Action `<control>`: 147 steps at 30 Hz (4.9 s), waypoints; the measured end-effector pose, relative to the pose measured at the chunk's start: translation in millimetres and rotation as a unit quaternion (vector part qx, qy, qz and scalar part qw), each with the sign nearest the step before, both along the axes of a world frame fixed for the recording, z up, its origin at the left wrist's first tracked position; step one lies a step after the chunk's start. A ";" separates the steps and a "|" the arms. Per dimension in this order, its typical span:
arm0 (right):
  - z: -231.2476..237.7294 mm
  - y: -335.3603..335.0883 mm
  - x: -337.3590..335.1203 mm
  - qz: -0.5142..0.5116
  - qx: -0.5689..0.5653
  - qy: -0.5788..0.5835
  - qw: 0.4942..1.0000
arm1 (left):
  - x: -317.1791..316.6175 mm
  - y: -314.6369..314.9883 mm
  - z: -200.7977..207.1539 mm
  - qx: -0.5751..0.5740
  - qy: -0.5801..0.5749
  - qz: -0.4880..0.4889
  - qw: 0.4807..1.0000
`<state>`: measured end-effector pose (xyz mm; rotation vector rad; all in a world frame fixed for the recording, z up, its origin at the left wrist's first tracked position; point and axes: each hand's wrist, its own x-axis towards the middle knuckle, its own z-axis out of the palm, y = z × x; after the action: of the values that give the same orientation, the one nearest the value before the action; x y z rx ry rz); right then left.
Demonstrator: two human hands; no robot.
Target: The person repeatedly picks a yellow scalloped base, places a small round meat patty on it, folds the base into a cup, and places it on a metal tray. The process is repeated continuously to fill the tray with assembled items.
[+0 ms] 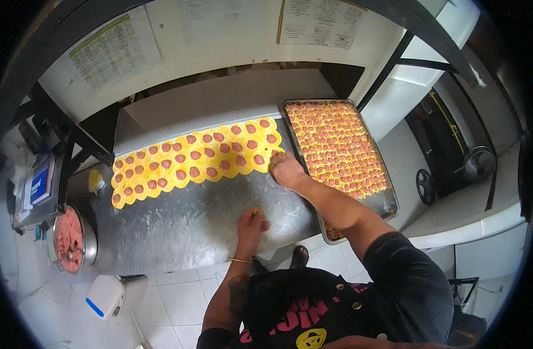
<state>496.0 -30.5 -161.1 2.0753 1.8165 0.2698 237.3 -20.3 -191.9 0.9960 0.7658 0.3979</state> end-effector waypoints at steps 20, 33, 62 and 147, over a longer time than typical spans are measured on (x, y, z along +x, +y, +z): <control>-7.2 -11.1 -9.6 -0.078 0.094 0.110 0.986 | 2.0 -18.8 -12.6 -0.123 -0.050 -0.011 0.991; 19.9 -124.7 -122.9 0.034 0.127 0.217 0.967 | -13.4 -86.9 -12.0 -0.182 -0.120 0.121 0.968; 71.3 -241.1 -145.4 -0.084 0.403 0.838 0.359 | -14.8 -188.6 125.0 0.116 -0.170 0.153 0.967; 108.9 -279.2 -85.9 -0.154 0.504 0.615 0.587 | 77.5 -217.0 83.9 -0.245 -0.315 -0.073 0.914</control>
<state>410.1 -309.7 -52.3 4.0539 1.9601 -0.5952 314.7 -237.3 -107.9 0.4000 0.1783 0.3440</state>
